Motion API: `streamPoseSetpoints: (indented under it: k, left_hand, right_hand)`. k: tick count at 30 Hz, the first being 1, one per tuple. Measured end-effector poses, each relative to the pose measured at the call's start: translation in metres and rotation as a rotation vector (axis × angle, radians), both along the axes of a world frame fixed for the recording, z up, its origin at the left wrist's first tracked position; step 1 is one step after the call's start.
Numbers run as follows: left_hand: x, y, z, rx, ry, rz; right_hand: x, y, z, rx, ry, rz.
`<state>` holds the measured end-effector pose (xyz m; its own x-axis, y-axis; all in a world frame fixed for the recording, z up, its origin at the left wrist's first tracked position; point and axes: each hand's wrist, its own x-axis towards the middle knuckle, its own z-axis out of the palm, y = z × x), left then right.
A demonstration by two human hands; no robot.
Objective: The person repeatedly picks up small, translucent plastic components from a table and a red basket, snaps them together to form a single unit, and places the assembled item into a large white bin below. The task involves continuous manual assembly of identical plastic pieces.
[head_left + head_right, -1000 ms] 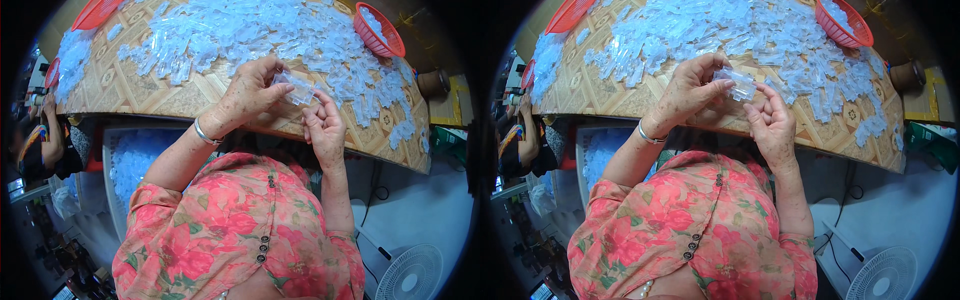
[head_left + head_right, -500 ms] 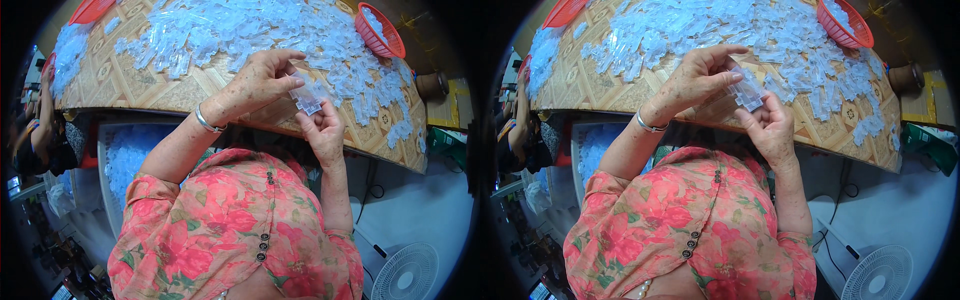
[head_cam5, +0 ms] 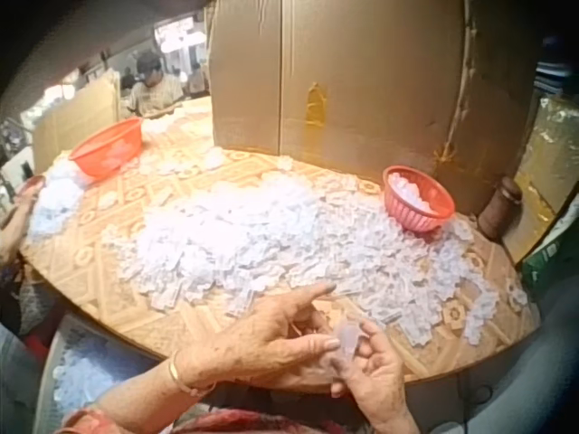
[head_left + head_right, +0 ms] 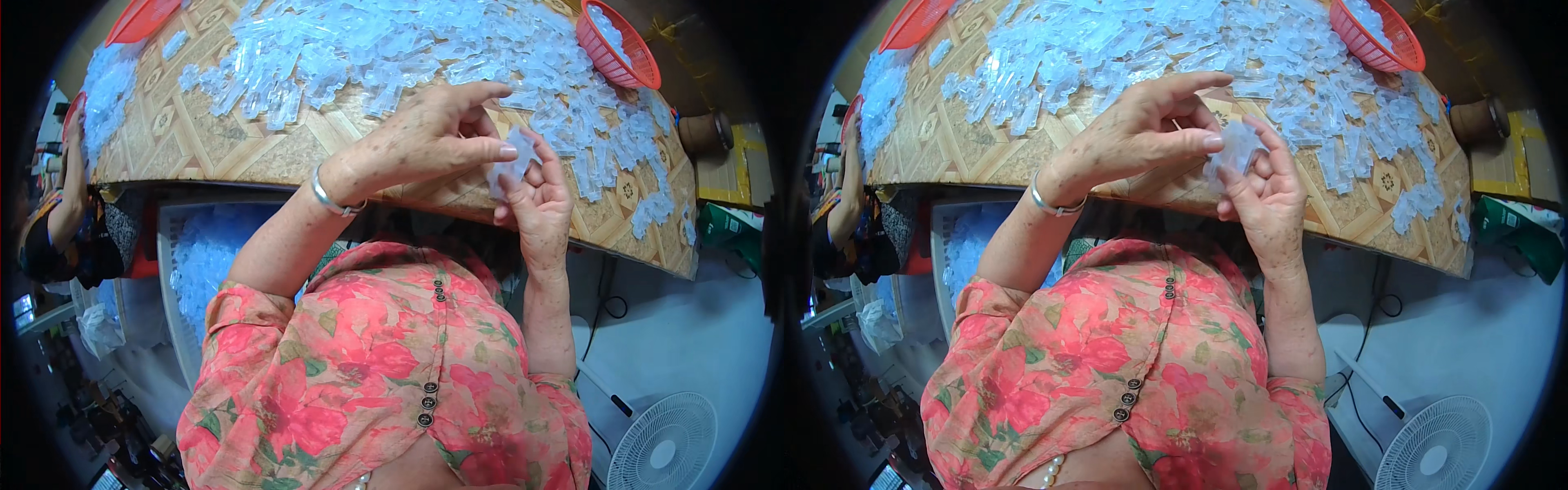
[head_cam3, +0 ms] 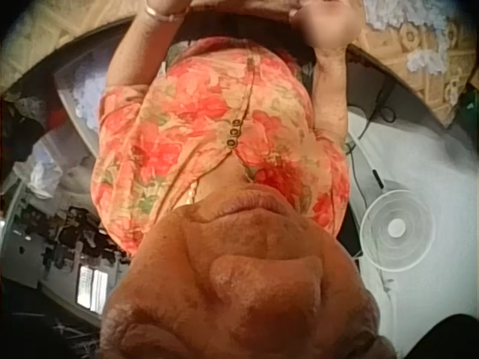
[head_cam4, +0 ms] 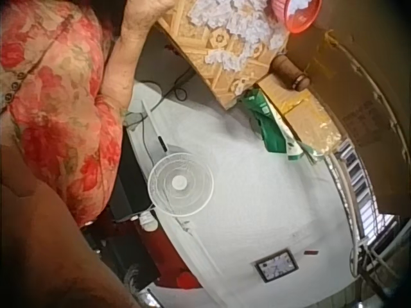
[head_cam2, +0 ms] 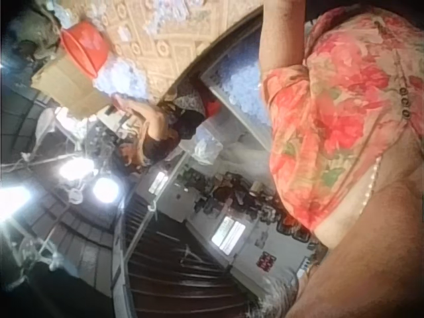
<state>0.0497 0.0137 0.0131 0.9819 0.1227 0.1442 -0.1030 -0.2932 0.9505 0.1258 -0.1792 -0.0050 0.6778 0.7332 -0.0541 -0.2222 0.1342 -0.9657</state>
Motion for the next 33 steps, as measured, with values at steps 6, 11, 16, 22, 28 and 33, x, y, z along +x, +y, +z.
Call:
streamPoseSetpoints:
  k: [6, 11, 16, 22, 28, 33]
  left_hand:
    - [-0.024, -0.028, -0.016, -0.29, 0.051, -0.049]
    - [-0.023, -0.027, -0.025, -0.279, -0.04, 0.102]
    - [-0.025, -0.016, -0.014, -0.346, 0.048, 0.15]
    - [-0.026, -0.01, -0.02, -0.366, 0.082, 0.097]
    - [-0.026, -0.016, -0.011, -0.562, 0.128, 0.089]
    - [-0.025, -0.012, -0.014, -0.927, 0.051, 0.126]
  right_hand:
    - [-0.01, 0.017, -0.009, 0.1, 0.016, -0.18]
    - [-0.008, 0.012, -0.007, 0.039, -0.025, -0.049]
    - [-0.013, 0.004, -0.007, 0.045, -0.062, -0.053]
    - [-0.012, 0.004, -0.007, 0.026, -0.084, -0.055]
    - [-0.015, -0.002, -0.006, -0.053, -0.181, -0.093]
    - [0.009, -0.027, 0.002, -0.212, -0.48, -0.279]
